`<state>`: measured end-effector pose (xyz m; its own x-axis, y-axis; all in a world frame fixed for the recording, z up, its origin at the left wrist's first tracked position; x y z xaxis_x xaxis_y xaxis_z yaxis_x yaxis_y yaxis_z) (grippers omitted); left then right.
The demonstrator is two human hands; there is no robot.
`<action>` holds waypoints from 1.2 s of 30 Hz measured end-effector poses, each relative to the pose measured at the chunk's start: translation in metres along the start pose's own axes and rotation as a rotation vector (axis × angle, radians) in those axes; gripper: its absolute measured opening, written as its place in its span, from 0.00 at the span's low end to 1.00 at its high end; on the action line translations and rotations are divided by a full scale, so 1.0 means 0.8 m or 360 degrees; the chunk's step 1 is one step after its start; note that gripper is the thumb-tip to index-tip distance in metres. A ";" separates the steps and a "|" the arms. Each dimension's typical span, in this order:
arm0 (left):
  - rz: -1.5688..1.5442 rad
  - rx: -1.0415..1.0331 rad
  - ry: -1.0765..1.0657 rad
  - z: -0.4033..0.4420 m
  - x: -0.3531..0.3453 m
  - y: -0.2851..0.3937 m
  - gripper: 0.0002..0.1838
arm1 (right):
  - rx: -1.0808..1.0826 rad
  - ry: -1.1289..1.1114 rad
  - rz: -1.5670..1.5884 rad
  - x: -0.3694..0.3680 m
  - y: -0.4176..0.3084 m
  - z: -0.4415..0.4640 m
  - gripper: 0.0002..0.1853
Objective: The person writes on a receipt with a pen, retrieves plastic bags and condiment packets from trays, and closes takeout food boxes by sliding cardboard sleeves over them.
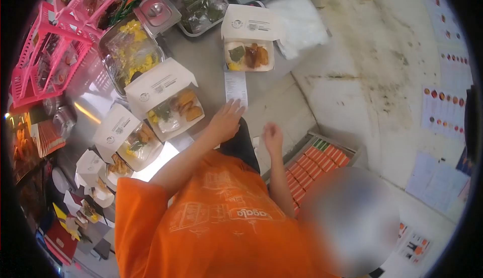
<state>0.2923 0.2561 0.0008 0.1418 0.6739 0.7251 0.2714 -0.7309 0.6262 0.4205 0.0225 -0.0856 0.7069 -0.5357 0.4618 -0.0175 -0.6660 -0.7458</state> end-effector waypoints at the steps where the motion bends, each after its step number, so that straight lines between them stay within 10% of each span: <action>1: 0.0147 -0.0040 0.0111 0.021 0.001 0.000 0.32 | 0.0051 0.0154 -0.0047 0.008 -0.041 0.045 0.19; 4: 0.0240 0.0203 0.0212 0.068 -0.024 -0.013 0.34 | 0.0152 0.0125 0.0363 0.014 -0.167 0.160 0.23; 11: 0.0259 0.0695 0.0010 0.132 -0.045 0.012 0.46 | 0.0229 -0.0591 -0.0423 0.030 -0.199 0.293 0.15; 17: -0.1040 0.0906 0.0077 0.109 0.043 0.016 0.32 | 0.0807 -0.0625 -0.0630 0.048 -0.216 0.310 0.16; 19: -0.0892 0.1057 0.1009 0.076 0.085 -0.002 0.31 | 0.0951 -0.0668 -0.0753 0.053 -0.239 0.332 0.18; 23: -0.0913 0.0924 0.1825 0.119 0.154 -0.086 0.31 | 0.0668 -0.0540 -0.0618 0.066 -0.358 0.339 0.19; 26: -0.1004 0.1167 0.1133 0.123 0.174 -0.111 0.22 | 0.0848 -0.0414 -0.0659 0.076 -0.347 0.353 0.16; 31: -0.0858 0.1010 0.1404 0.100 0.076 -0.063 0.18 | 0.1327 -0.0425 -0.0720 0.084 -0.282 0.307 0.15; 36: -0.1488 0.1044 0.1518 0.116 0.017 -0.068 0.14 | 0.1037 -0.0611 -0.0108 0.064 -0.270 0.304 0.15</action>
<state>0.3679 0.3146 -0.0501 -0.9125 0.3477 0.2156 0.3171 0.2682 0.9097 0.6325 0.2648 -0.0179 0.8901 -0.2067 0.4061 0.3718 -0.1858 -0.9095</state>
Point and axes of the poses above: each hand's wrist, its own z-axis towards the middle knuckle, its own x-axis out of the back of the hand, y = z × x, the point moved 5 cm from there along z, towards the middle knuckle, and after that the axes turned 12 degrees about -y, right-handed, at the moved point
